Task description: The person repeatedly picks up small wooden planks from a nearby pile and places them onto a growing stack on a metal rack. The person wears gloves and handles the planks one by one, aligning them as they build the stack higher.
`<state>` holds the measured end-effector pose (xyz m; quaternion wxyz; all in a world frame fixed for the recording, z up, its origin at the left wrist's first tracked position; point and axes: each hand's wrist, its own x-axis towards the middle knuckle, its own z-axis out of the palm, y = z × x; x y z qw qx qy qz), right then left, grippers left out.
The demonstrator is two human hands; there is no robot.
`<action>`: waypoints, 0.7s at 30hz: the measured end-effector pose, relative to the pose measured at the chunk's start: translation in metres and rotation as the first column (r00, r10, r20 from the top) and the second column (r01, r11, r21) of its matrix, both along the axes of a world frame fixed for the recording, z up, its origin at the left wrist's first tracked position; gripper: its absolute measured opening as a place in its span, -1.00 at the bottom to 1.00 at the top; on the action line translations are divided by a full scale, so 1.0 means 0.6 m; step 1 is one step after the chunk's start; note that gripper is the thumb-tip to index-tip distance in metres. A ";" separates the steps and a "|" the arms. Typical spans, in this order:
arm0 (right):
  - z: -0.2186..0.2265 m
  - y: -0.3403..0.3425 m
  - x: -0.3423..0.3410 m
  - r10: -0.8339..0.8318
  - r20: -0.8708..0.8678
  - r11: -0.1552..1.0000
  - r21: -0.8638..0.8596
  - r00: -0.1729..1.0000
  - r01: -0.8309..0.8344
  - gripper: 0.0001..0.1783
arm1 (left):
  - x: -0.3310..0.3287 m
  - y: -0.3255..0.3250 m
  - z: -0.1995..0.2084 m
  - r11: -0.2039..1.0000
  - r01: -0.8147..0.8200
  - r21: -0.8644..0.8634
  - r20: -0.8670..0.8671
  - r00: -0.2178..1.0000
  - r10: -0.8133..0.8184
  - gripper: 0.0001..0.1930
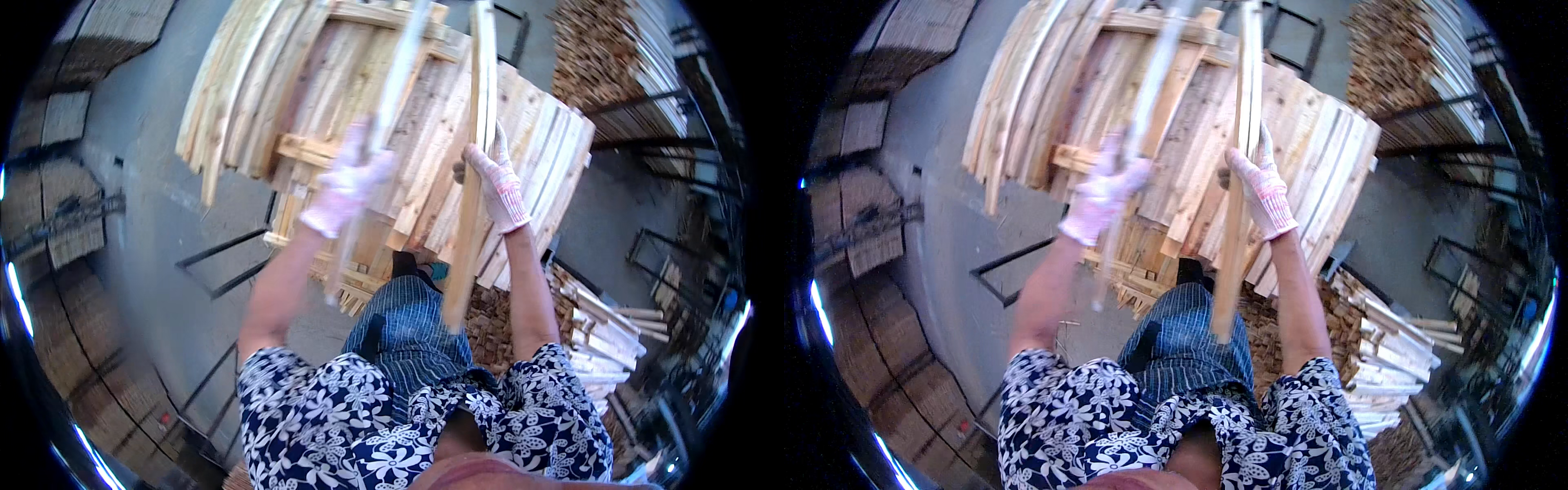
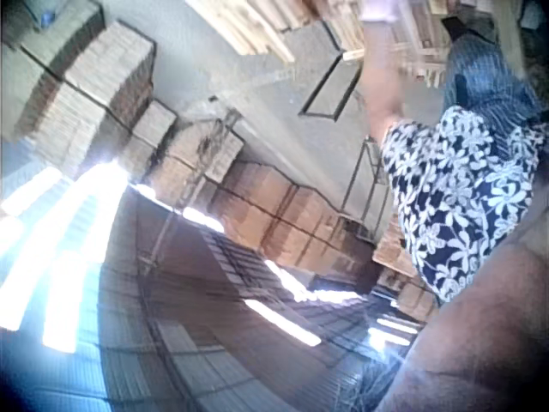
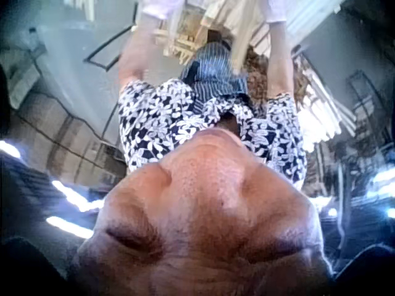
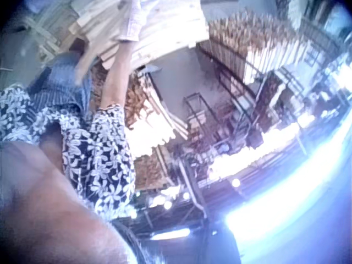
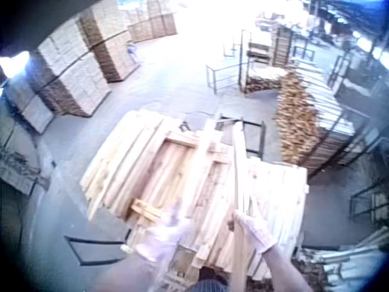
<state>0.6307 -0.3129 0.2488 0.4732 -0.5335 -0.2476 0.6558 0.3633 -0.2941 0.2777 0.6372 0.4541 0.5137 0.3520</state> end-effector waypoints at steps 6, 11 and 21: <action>-0.067 -0.112 0.192 0.269 0.918 0.910 -0.143 0.292 -0.390 -0.12 | -0.303 0.166 -0.047 0.839 0.033 0.544 -0.649 0.650 0.395 -0.29; -0.048 -0.090 0.211 0.423 0.881 0.753 -0.471 -0.209 -0.460 -0.27 | -0.430 0.222 -0.073 0.928 0.128 0.349 -0.931 0.162 0.328 -0.24; -0.090 0.042 0.281 0.188 0.913 0.679 -0.388 -0.362 -0.623 -0.28 | -0.445 0.221 -0.107 0.970 0.026 0.243 -0.963 0.127 0.238 -0.33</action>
